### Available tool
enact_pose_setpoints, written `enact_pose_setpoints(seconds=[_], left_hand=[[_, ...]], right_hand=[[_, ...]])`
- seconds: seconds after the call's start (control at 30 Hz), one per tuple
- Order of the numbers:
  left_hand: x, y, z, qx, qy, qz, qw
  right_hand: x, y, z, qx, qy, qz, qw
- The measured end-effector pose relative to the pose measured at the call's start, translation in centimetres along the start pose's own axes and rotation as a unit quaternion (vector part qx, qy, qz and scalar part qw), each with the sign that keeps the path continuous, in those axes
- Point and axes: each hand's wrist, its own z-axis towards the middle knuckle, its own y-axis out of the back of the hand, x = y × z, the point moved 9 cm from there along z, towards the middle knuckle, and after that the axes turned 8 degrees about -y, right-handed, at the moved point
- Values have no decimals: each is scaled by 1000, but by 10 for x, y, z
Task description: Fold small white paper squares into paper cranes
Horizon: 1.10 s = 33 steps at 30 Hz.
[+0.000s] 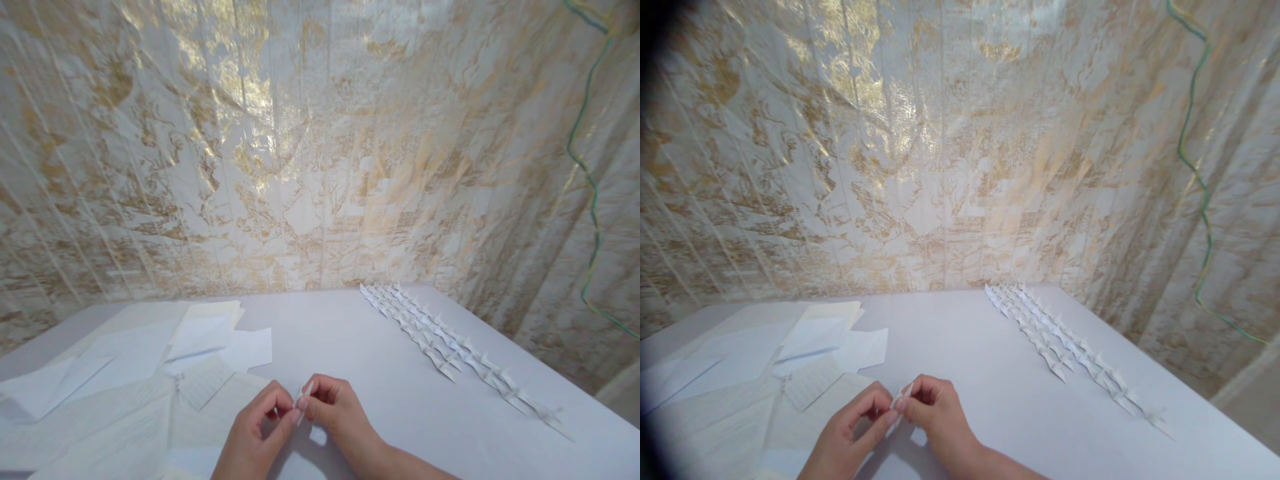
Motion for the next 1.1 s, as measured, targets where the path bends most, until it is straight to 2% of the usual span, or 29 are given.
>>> enact_pose_setpoints(seconds=[0.13, 0.3, 0.57, 0.7, 0.93, 1.1], left_hand=[[-6, -2, 0, 12, -20, 9, 1000], [-1, -4, -2, 21, -15, 16, 1000], [4, 7, 2, 0, 21, 20, 1000], [2, 9, 3, -9, 22, 15, 1000], [-3, 9, 1, -9, 8, 29, 1000], [0, 10, 1, -22, 23, 20, 999]], right_hand=[[6, -2, -3, 5, 14, -2, 1000], [4, 2, -1, -3, 6, -19, 1000], [12, 1, -6, -22, 43, -166, 985], [13, -1, -7, -10, 49, -155, 987], [15, 5, -6, -33, 65, -149, 986], [19, 4, -7, -32, 79, -123, 989]])
